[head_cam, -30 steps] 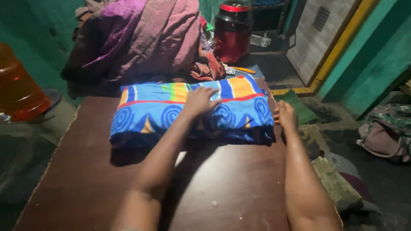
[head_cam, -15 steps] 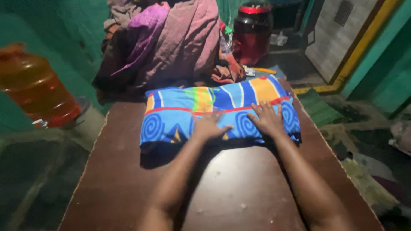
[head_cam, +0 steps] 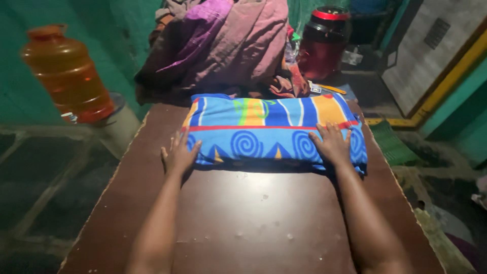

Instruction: The person folds a patterned blue blanket by hand and then unfolds and arranges a large purple and yellow quilt.

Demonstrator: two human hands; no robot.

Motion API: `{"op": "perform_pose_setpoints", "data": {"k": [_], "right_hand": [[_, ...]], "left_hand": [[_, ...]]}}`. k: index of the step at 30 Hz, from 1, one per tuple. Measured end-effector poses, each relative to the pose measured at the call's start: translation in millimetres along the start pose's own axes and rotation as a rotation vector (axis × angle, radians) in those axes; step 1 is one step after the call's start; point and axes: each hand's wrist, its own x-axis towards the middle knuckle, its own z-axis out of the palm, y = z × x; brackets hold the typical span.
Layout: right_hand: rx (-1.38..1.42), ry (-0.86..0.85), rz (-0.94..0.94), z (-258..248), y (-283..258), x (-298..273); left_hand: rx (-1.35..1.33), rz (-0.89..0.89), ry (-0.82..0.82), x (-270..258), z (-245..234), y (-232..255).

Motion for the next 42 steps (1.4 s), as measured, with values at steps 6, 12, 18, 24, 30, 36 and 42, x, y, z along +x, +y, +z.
{"op": "perform_pose_setpoints", "data": {"k": [6,12,18,24,30,36,42], "right_hand": [[-0.136,0.118,0.205,-3.0,25.3,-0.1],[-0.063,0.190,0.327,-16.9,48.3,-15.6],[0.075,0.188,0.266,-33.4,38.3,-0.3],[0.297,0.300,0.303,-48.8,84.4,3.8],[0.157,-0.065,0.468,-17.4,129.8,-4.1],[0.197,-0.070,0.492,-29.2,111.7,-10.1],[0.249,-0.077,0.563,-34.3,104.9,-7.5]], "left_hand": [[-0.083,0.012,-0.043,8.0,13.6,-29.0],[-1.079,0.285,-0.101,28.6,9.2,-26.6],[-1.455,-0.085,-0.228,37.0,-20.9,-9.4],[-1.406,0.146,-0.419,27.0,-42.8,-14.1],[-1.004,0.174,-0.754,31.1,-44.1,-33.8],[-0.751,-0.323,-0.564,106.6,1.0,-35.4],[-0.845,0.127,-0.131,170.6,44.0,24.4]]}}
